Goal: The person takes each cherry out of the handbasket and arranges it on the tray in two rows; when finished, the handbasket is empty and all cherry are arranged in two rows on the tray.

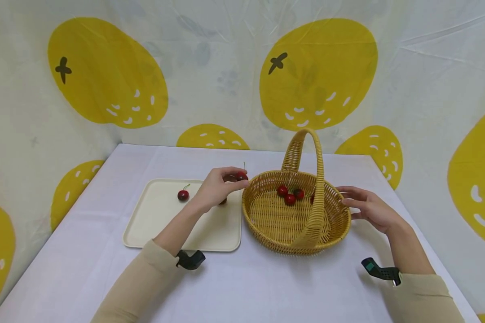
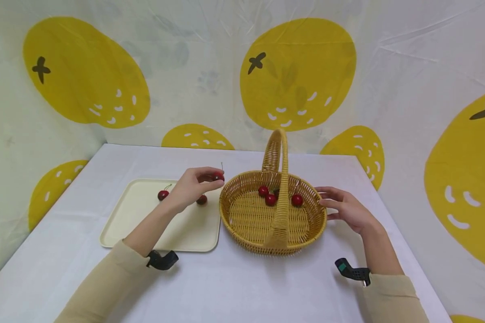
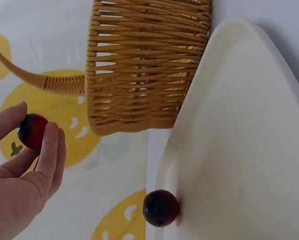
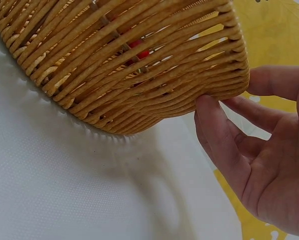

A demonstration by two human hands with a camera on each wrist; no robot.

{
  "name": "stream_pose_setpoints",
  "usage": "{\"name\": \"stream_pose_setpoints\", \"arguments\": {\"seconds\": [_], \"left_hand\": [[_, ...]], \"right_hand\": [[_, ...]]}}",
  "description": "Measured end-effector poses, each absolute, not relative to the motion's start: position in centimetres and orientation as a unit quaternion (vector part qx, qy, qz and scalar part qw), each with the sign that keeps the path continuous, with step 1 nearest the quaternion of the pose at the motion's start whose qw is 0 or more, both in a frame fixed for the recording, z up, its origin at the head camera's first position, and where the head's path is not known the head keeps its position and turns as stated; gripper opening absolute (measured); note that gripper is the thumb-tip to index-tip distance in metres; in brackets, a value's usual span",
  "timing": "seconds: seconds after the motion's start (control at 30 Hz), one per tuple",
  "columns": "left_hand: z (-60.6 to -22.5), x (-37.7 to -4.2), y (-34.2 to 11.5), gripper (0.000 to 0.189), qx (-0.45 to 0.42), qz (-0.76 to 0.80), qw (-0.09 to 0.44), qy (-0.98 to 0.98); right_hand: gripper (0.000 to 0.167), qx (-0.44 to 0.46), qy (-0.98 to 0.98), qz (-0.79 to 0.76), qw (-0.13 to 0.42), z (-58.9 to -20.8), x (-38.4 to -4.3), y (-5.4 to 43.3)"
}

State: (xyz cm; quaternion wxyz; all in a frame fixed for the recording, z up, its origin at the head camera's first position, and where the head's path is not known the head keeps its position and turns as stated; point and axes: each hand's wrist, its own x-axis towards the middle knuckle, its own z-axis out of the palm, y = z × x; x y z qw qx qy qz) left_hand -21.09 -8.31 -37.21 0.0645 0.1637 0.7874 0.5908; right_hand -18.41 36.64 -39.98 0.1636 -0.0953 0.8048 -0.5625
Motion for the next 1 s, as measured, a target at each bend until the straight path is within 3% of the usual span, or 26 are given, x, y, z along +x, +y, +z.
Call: {"name": "stream_pose_setpoints", "arguments": {"seconds": [1.0], "left_hand": [[-39.2, -20.2, -15.6, 0.040, 0.090, 0.609, 0.048, 0.786]], "right_hand": [[0.052, -0.095, 0.803, -0.564, 0.165, -40.0, -18.4, 36.6]]}}
